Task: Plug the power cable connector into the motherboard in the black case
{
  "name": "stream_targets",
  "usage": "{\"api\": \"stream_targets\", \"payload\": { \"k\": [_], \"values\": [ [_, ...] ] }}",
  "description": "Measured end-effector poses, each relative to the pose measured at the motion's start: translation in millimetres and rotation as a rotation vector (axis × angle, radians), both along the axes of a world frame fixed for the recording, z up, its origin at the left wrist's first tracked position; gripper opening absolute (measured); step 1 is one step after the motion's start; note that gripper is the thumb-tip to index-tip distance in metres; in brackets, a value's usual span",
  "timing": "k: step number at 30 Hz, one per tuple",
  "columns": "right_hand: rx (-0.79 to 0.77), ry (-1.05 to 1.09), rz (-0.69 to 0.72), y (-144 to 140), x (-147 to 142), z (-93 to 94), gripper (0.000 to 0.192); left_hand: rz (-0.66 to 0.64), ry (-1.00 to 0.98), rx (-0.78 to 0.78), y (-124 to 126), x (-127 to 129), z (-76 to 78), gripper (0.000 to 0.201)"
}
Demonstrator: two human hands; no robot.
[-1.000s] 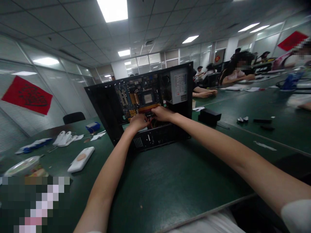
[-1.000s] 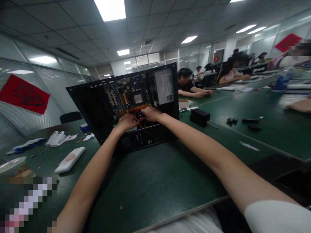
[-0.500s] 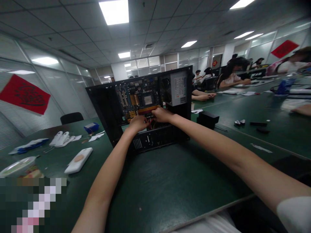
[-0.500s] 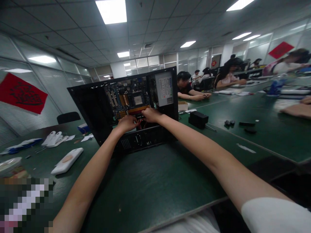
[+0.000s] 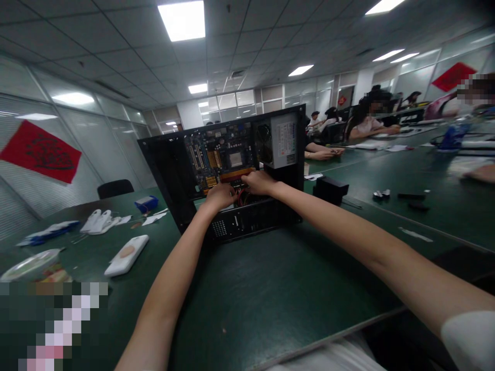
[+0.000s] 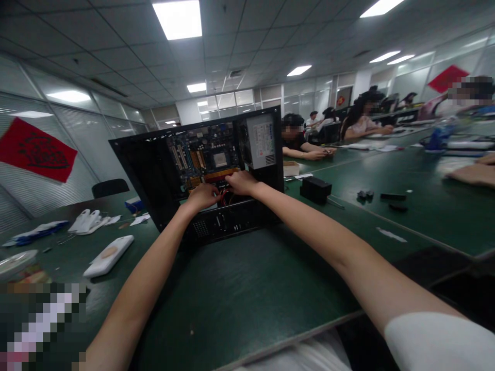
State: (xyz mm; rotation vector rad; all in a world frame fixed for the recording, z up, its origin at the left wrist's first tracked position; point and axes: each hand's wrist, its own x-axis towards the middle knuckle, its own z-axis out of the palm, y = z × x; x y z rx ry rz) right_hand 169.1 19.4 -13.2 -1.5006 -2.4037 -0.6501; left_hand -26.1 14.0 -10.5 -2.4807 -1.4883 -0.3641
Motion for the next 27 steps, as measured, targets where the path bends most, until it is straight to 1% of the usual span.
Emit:
{"api": "stream_targets", "payload": {
  "k": [10, 15, 27],
  "values": [
    [0.011, -0.019, 0.004, 1.6, -0.7, -0.7, 0.036, 0.016, 0.004, -0.006, 0.4, -0.4, 0.1, 0.029],
    [-0.012, -0.012, -0.001, -0.5, -2.7, 1.0, 0.035, -0.004, -0.001, -0.007, 1.2, -0.6, -0.2, 0.029],
    [0.004, -0.001, 0.002, 2.5, -2.4, -1.9, 0.035, 0.035, 0.017, -0.024, -1.4, 0.6, 1.4, 0.031]
  ]
}}
